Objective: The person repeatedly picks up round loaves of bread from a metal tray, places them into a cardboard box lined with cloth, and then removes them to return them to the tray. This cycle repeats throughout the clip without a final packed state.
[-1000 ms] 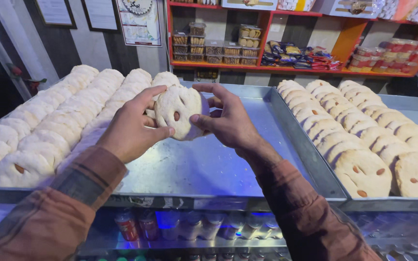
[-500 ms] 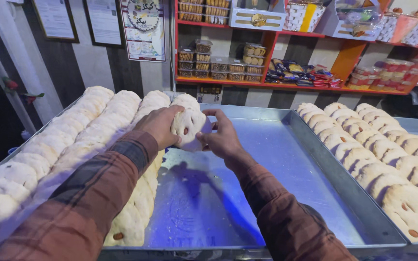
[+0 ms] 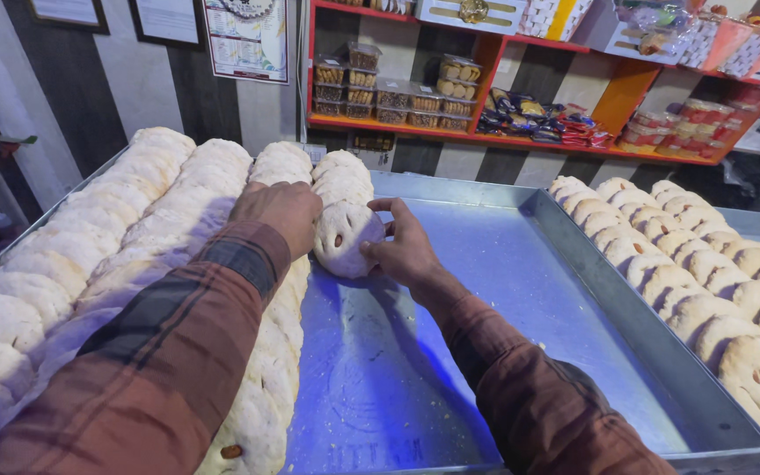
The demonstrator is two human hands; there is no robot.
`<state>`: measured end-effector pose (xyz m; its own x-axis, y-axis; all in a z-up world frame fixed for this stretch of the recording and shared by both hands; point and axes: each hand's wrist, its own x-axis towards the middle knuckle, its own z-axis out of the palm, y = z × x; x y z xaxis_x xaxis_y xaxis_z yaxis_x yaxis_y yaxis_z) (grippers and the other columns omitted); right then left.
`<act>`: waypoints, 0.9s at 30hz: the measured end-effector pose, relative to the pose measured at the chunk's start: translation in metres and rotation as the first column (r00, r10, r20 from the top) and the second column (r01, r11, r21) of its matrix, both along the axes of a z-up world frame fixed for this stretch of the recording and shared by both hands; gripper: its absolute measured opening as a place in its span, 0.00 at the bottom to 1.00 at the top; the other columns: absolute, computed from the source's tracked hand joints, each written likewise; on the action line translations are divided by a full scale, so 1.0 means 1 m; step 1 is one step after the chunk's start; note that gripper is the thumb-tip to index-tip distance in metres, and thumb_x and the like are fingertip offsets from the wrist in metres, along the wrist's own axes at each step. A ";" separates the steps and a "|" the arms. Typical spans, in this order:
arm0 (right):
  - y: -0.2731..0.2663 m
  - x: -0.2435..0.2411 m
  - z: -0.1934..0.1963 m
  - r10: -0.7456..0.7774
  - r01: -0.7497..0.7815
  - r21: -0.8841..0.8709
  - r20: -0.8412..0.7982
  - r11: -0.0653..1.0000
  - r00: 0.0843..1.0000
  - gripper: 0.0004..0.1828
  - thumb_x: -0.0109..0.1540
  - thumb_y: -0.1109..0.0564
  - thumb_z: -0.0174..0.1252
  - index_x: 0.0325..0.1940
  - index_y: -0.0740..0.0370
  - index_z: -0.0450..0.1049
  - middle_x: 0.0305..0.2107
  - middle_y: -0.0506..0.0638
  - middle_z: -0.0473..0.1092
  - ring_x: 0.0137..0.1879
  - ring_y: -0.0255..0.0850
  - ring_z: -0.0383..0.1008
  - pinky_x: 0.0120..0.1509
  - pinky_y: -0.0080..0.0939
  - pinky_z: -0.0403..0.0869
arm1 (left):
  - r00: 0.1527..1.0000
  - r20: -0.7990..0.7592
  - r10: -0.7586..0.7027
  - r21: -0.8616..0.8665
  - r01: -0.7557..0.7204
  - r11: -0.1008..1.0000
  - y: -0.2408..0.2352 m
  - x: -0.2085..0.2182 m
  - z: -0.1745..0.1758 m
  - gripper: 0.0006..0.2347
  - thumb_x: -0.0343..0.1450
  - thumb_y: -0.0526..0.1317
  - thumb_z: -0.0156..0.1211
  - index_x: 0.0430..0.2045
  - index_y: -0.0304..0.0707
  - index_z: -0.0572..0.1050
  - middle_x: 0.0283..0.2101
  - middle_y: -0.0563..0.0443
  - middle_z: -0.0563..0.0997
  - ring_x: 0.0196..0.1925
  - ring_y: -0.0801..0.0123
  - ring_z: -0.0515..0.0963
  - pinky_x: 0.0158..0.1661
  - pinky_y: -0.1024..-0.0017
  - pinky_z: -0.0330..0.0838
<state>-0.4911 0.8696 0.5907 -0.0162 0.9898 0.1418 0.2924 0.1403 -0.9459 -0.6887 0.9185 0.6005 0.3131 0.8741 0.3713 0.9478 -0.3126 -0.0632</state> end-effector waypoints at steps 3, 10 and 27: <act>0.013 0.001 -0.014 -0.011 0.011 -0.009 0.010 1.000 1.000 0.32 0.57 0.67 0.64 0.65 0.52 0.68 0.38 0.63 0.71 0.36 0.52 0.77 0.36 0.49 0.86 | 1.000 0.012 0.008 -0.077 -0.008 0.997 -0.023 0.004 0.011 0.13 0.71 0.42 0.49 0.43 0.63 0.81 0.49 0.60 0.81 0.61 0.63 0.75 0.59 0.54 0.66; 0.013 0.003 -0.018 -0.004 0.003 -0.020 -0.044 1.000 0.999 0.32 0.57 0.68 0.64 0.65 0.57 0.67 0.36 0.63 0.69 0.34 0.51 0.76 0.33 0.49 0.86 | 1.000 -0.029 0.009 -0.053 -0.010 0.999 -0.019 0.005 0.011 0.13 0.69 0.40 0.52 0.45 0.57 0.80 0.54 0.58 0.79 0.61 0.60 0.72 0.58 0.52 0.65; 0.007 0.011 -0.012 -0.082 0.081 -0.021 -0.039 0.996 0.996 0.31 0.56 0.66 0.65 0.63 0.57 0.69 0.35 0.61 0.71 0.36 0.50 0.78 0.34 0.49 0.87 | 0.989 0.086 0.120 -0.313 -0.088 0.946 0.013 0.020 0.029 0.15 0.70 0.47 0.51 0.50 0.58 0.78 0.57 0.59 0.80 0.67 0.59 0.68 0.63 0.46 0.57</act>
